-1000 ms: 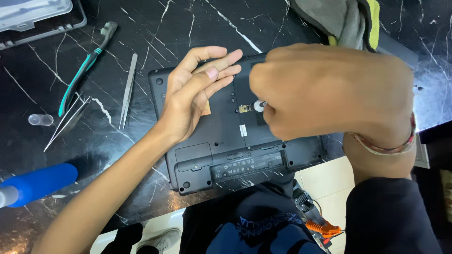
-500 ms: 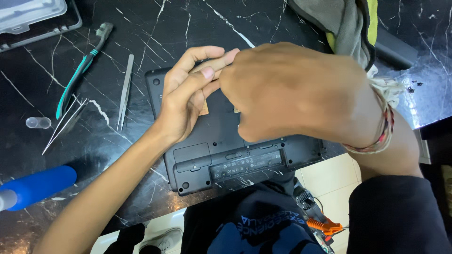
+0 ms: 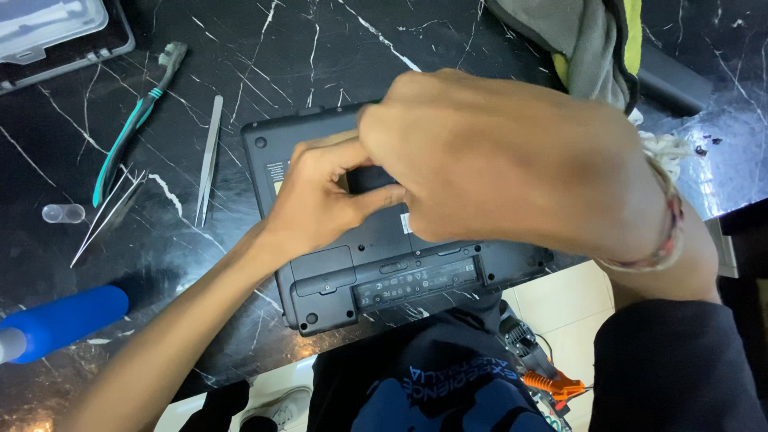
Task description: The person uses a screwdriver to tighten screws on the bottom panel of a laptop. They repeatedly place screws into the screwdriver and secure them into the laptop casing, working across different screw holes on the device.
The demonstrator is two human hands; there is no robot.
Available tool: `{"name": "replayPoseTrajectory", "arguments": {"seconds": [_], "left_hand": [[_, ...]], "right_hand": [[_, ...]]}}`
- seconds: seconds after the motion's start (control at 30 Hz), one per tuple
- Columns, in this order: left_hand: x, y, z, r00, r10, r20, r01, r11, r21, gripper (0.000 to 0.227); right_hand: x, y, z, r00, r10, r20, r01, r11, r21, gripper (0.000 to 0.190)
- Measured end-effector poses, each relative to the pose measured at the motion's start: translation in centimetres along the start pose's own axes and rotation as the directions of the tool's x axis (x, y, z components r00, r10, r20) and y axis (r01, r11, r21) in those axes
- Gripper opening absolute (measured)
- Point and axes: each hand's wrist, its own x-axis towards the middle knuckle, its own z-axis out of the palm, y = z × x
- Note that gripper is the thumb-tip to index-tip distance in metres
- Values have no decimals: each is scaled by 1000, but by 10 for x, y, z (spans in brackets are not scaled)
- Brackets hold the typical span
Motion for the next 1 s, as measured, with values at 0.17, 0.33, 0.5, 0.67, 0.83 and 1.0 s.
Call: {"name": "replayPoseTrajectory", "arguments": {"seconds": [0.17,0.33,0.5,0.67,0.83,1.0], "left_hand": [[1,5,-2,994,-95,54,103,979,-177,24],[10,12,-11,977,-147,153,177,962,-207,32],[9,3,-16,965,-76,253,108,987,-115,27],[11,9,-13,983,35,182,-8,989,-148,28],[6,8,-17,985,-30,167,39,998,-50,12],[2,-1,-15,969,72,235,-50,994,-99,26]], "right_hand": [[-12,22,-6,982,-175,-69,163,974,-155,15],[-8,66,7,893,-379,-242,395,918,18,29],[-2,77,20,724,-528,-444,570,820,-47,29],[-23,66,39,685,-729,-8,378,365,-851,53],[-22,56,47,720,-675,-160,361,562,-744,78],[-19,49,49,745,-340,-573,35,879,-476,100]]}}
